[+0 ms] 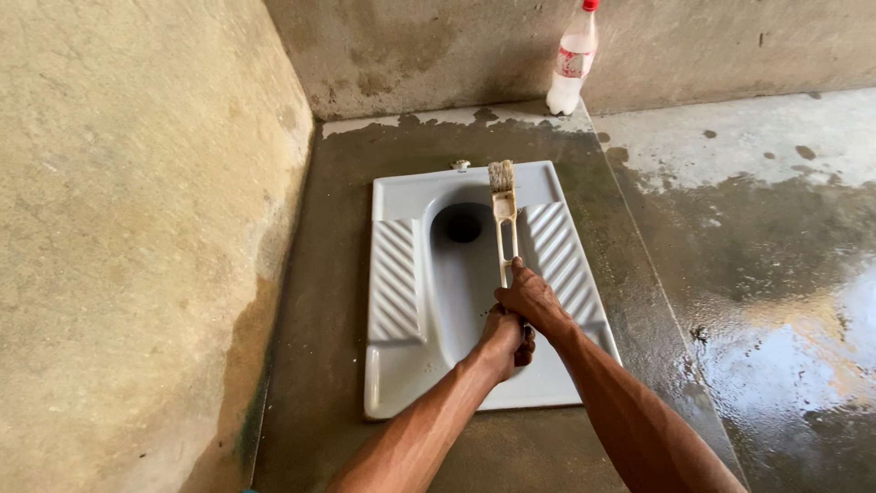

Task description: The person scrubs a squat toilet using a long-handled brush.

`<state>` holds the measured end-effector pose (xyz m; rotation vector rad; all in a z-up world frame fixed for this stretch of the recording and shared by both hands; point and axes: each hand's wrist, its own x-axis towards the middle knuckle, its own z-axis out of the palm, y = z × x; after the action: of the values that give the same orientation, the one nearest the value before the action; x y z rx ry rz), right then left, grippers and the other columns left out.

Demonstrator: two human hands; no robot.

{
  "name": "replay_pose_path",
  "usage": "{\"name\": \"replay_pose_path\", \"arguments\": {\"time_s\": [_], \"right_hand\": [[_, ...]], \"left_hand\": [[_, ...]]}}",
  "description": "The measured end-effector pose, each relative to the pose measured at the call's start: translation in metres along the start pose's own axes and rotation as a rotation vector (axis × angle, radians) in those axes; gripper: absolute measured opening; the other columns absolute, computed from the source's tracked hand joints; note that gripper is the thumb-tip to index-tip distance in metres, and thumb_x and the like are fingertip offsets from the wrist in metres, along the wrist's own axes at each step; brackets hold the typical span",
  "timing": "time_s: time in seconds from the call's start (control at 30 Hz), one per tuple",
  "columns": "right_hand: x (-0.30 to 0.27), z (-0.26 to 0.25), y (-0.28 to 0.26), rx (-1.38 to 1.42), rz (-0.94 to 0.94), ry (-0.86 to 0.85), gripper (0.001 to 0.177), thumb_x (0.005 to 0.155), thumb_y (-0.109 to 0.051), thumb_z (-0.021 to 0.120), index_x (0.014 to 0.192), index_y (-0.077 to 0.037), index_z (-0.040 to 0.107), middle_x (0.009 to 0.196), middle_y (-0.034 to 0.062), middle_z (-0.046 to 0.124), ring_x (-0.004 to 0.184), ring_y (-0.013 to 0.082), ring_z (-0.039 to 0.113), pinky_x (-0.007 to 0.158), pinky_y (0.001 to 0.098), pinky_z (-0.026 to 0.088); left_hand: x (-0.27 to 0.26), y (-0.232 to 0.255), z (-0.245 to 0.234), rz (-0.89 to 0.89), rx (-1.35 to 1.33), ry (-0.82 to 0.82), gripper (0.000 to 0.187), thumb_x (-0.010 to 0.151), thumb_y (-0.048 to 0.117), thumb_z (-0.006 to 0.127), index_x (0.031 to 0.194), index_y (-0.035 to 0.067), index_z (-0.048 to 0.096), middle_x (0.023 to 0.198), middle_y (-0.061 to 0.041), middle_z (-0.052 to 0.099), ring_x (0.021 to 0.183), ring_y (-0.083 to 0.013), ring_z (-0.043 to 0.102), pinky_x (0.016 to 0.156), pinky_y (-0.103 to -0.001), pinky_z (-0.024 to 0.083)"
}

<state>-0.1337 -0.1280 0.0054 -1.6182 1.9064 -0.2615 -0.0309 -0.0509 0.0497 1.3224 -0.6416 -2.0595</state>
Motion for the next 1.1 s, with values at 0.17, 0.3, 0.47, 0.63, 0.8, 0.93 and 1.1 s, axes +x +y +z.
{"name": "replay_pose_path", "arguments": {"time_s": [0.17,0.3,0.47,0.63,0.8,0.93,1.1], "right_hand": [[-0.005,0.012,-0.024,0.138,0.050,-0.015,0.091,0.084,-0.024,0.067,0.161,-0.004,0.024,0.089,0.0223,0.074,0.074,0.0303,0.076,0.061,0.0415,0.062],[0.011,0.024,-0.027,0.192,0.040,-0.070,0.086,0.087,-0.023,0.070,0.160,-0.007,0.029,0.104,0.0304,0.078,0.084,0.0350,0.077,0.069,0.0434,0.061],[0.036,0.061,-0.020,-0.269,-0.472,-0.021,0.023,0.085,-0.022,0.074,0.106,-0.025,0.082,0.157,0.0281,0.032,0.109,0.0371,0.068,0.084,0.0390,0.060],[0.011,0.066,-0.038,-0.073,-0.459,-0.069,0.021,0.088,-0.019,0.069,0.105,-0.014,0.081,0.159,0.0296,0.029,0.105,0.0343,0.071,0.081,0.0371,0.063],[-0.029,0.060,-0.052,0.210,-0.413,-0.166,0.028,0.098,-0.018,0.058,0.094,0.001,0.078,0.161,0.0339,0.027,0.096,0.0298,0.076,0.072,0.0344,0.067],[-0.056,0.066,-0.053,0.271,-0.377,-0.206,0.032,0.098,-0.019,0.058,0.116,0.006,0.063,0.160,0.0339,0.030,0.077,0.0264,0.077,0.066,0.0348,0.066],[-0.068,0.058,-0.065,0.625,-0.108,-0.280,0.080,0.093,-0.019,0.061,0.160,0.002,0.024,0.097,0.0388,0.072,0.061,0.0208,0.064,0.053,0.0317,0.056]], "left_hand": [[0.005,-0.004,-0.019,0.117,0.106,0.145,0.039,0.097,0.001,0.038,0.137,0.002,0.035,0.069,-0.006,0.051,0.043,-0.0113,0.041,0.035,-0.028,0.035],[0.004,-0.002,-0.022,0.195,0.089,0.220,0.059,0.092,-0.007,0.040,0.150,0.000,0.028,0.073,-0.007,0.053,0.044,-0.0103,0.043,0.035,-0.029,0.036],[-0.010,0.005,-0.030,0.187,0.099,0.329,0.058,0.094,-0.004,0.042,0.149,0.000,0.027,0.071,-0.009,0.055,0.041,-0.0124,0.043,0.034,-0.029,0.034],[-0.023,-0.005,-0.042,0.196,0.157,0.377,0.054,0.094,-0.002,0.045,0.147,-0.003,0.032,0.080,-0.015,0.058,0.042,-0.0128,0.044,0.033,-0.027,0.037],[-0.041,-0.013,-0.043,0.207,0.222,0.466,0.068,0.088,-0.009,0.047,0.152,0.001,0.027,0.109,-0.022,0.063,0.049,-0.0113,0.054,0.039,-0.023,0.048],[-0.067,-0.019,-0.040,0.106,0.218,0.480,0.072,0.090,-0.007,0.046,0.156,0.007,0.021,0.114,-0.022,0.062,0.049,-0.0121,0.055,0.040,-0.023,0.048],[-0.070,-0.020,-0.043,0.130,0.176,0.471,0.075,0.089,-0.008,0.046,0.157,0.009,0.021,0.114,-0.017,0.061,0.049,-0.0111,0.052,0.039,-0.023,0.045]]}}
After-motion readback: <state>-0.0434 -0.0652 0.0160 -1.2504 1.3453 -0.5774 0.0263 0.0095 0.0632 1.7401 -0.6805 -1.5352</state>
